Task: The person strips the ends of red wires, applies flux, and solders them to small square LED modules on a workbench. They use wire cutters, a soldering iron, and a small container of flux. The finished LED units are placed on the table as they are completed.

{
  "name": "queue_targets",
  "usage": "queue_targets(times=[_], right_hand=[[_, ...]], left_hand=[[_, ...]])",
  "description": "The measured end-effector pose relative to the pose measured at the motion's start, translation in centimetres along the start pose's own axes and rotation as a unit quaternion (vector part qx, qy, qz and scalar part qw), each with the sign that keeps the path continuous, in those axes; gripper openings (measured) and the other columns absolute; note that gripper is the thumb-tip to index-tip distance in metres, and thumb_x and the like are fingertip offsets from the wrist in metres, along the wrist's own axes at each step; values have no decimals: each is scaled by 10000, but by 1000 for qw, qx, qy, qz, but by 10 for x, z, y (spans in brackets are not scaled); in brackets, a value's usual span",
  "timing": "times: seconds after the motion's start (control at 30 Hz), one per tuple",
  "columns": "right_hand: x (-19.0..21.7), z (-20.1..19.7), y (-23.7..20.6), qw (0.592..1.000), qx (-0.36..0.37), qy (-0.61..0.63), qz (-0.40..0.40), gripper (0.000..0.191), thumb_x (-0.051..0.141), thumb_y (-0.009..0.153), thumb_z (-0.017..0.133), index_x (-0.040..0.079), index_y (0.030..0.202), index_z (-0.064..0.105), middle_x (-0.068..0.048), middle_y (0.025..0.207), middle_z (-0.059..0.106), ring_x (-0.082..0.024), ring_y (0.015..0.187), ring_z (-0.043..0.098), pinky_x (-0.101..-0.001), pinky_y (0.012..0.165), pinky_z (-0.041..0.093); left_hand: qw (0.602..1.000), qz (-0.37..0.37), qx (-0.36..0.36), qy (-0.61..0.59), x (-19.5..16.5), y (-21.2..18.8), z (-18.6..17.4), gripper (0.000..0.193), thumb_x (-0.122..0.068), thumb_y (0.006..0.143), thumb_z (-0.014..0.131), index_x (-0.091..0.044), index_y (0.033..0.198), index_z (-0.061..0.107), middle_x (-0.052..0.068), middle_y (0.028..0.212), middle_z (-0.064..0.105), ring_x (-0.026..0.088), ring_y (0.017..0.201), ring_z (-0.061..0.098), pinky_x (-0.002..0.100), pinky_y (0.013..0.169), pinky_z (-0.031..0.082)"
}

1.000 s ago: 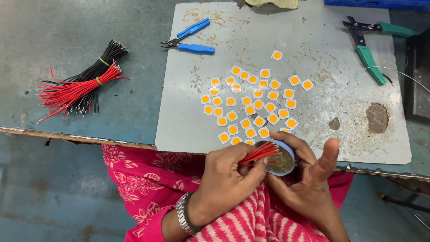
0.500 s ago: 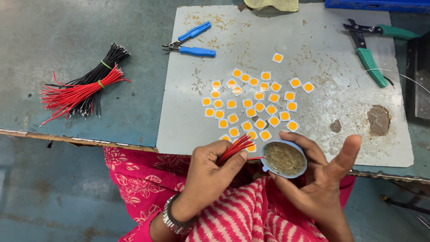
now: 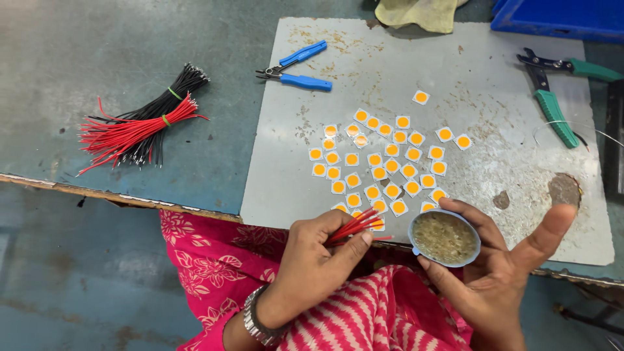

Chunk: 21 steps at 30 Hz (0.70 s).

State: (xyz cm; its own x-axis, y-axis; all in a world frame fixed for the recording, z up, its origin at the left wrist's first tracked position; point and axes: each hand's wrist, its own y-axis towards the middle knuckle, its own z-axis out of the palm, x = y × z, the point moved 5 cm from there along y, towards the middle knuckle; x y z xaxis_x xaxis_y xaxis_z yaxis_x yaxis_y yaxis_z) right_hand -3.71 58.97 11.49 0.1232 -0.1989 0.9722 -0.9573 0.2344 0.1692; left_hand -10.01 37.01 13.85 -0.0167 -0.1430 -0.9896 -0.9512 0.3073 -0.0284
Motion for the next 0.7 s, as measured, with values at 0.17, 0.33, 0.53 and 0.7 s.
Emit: queue_targets(times=[0.17, 0.33, 0.53, 0.7], right_hand=[[4, -3, 6, 999, 19, -30, -42, 1389, -150, 797, 702, 420, 1509, -345, -250, 1468, 560, -271, 1269, 644, -411, 1050, 583], [1, -4, 0, 1000, 16, -13, -19, 1369, -156, 797, 687, 416, 1498, -339, -259, 1477, 543, -272, 1248, 644, -414, 1021, 596], [5, -7, -1, 999, 38, -12, -26, 1375, -160, 802, 681, 437, 1497, -344, -257, 1494, 534, -269, 1233, 660, -413, 1008, 613], [4, -4, -1, 997, 56, 31, -33, 1380, -150, 801, 692, 433, 1490, -352, -261, 1501, 524, -263, 1228, 661, -407, 993, 616]], left_hand=[[999, 23, 4, 30, -10, 2, 5, 173, -152, 948, 722, 17, 921, 697, -3, 635, 588, 22, 588, 452, 244, 504, 392], [1000, 1, 12, 22, -8, 1, 11, 147, -119, 920, 723, 22, 887, 696, 18, 640, 653, 11, 562, 512, 233, 471, 411], [995, 76, 15, 70, -17, -2, 13, 110, -55, 864, 722, 1, 952, 757, 57, 724, 740, 73, 564, 633, 245, 504, 480], [974, 186, 2, 125, -24, -3, 13, 142, -40, 826, 750, 0, 962, 748, 103, 797, 742, 192, 643, 717, 301, 581, 550]])
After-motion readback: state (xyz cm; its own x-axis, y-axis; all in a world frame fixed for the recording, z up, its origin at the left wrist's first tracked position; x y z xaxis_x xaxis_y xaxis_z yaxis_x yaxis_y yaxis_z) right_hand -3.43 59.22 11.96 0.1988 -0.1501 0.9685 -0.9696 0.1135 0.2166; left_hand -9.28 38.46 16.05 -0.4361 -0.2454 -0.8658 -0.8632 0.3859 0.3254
